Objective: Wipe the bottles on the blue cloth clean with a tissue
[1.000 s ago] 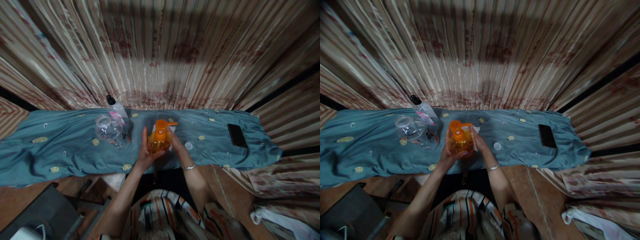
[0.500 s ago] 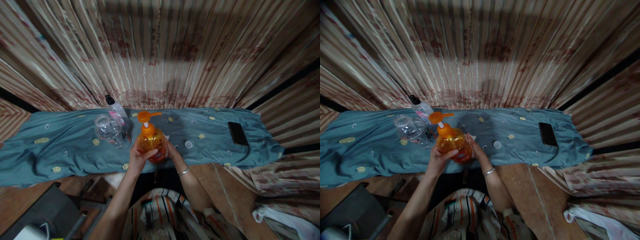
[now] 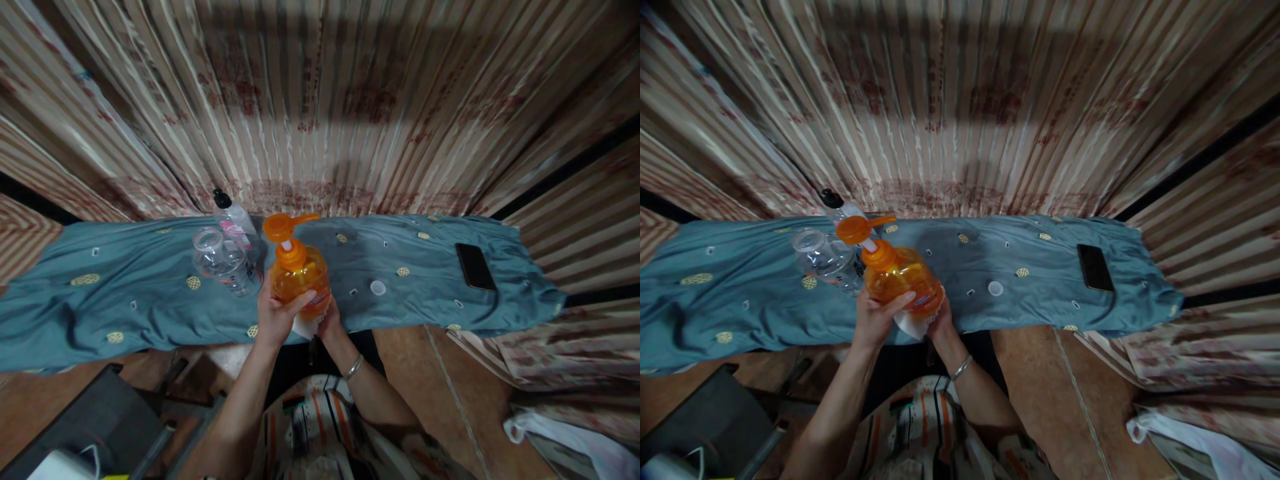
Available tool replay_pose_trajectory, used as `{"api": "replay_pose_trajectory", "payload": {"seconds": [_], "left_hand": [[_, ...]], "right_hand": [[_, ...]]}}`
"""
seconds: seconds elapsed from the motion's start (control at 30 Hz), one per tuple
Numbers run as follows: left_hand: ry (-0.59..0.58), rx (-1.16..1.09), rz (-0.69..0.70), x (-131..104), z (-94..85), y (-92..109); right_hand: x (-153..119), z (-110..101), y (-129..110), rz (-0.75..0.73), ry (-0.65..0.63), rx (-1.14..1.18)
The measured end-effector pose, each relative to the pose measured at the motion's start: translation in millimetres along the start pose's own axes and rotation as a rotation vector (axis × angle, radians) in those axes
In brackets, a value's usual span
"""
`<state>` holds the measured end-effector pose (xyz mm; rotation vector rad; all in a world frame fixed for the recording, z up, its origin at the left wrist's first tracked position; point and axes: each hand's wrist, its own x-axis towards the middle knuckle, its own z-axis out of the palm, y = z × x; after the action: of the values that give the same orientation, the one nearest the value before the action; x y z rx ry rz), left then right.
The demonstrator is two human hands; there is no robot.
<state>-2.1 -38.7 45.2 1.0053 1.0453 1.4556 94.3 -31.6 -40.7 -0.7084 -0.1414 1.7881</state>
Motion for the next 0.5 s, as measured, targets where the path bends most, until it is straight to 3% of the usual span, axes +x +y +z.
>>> {"api": "replay_pose_trajectory", "payload": {"seconds": [0.27, 0.5], "left_hand": [[-0.018, -0.011, 0.023, 6.0, 2.3, -8.2], [-0.056, -0.046, 0.06, 16.3, 1.0, -22.6]], "right_hand": [[-21.4, -4.2, 14.4, 0.09, 0.069, 0.018], [-55.0, -15.7, 5.4, 0.166, 0.022, 0.017]]}}
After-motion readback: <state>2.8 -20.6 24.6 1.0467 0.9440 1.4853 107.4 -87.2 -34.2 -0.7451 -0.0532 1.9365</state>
